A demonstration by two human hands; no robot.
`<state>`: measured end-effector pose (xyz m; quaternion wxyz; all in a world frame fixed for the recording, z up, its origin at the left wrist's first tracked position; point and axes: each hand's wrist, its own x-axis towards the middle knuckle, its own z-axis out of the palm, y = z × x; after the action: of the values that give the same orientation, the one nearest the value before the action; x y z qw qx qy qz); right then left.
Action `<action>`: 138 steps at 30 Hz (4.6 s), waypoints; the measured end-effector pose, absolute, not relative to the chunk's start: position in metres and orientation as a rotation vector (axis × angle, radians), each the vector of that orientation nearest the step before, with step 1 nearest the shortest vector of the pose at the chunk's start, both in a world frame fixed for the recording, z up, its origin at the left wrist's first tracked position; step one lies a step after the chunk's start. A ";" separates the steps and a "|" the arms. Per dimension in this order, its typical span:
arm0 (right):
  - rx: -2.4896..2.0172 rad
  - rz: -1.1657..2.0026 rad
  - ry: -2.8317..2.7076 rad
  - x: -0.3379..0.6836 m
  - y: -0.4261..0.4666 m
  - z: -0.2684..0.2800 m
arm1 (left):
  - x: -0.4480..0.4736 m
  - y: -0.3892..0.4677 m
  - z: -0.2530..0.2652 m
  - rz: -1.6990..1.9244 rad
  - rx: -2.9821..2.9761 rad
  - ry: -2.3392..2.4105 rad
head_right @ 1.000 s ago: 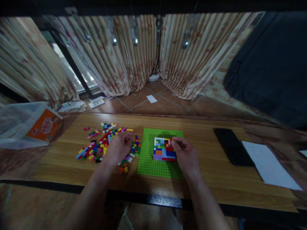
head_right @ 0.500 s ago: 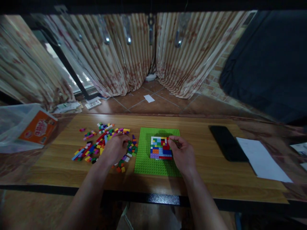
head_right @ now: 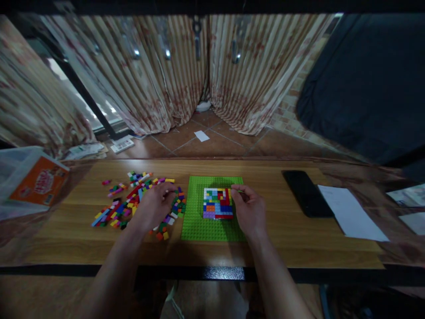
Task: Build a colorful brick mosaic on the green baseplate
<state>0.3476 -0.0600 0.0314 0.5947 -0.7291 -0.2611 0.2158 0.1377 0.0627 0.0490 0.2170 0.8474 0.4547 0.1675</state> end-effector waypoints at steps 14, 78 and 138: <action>-1.611 0.528 -0.623 0.349 -0.056 0.024 | 0.207 0.015 0.043 0.820 2.332 0.740; -1.784 0.512 -0.916 0.349 -0.064 0.027 | 0.234 0.011 0.040 0.660 2.631 0.786; -1.504 0.592 -0.541 0.343 -0.064 0.012 | 0.232 0.010 0.034 0.854 2.126 0.766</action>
<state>0.3430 -0.0644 0.0123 0.6583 -0.6642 -0.2388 0.2615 0.2317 0.0100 0.0339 0.3551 0.8227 0.2963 0.3306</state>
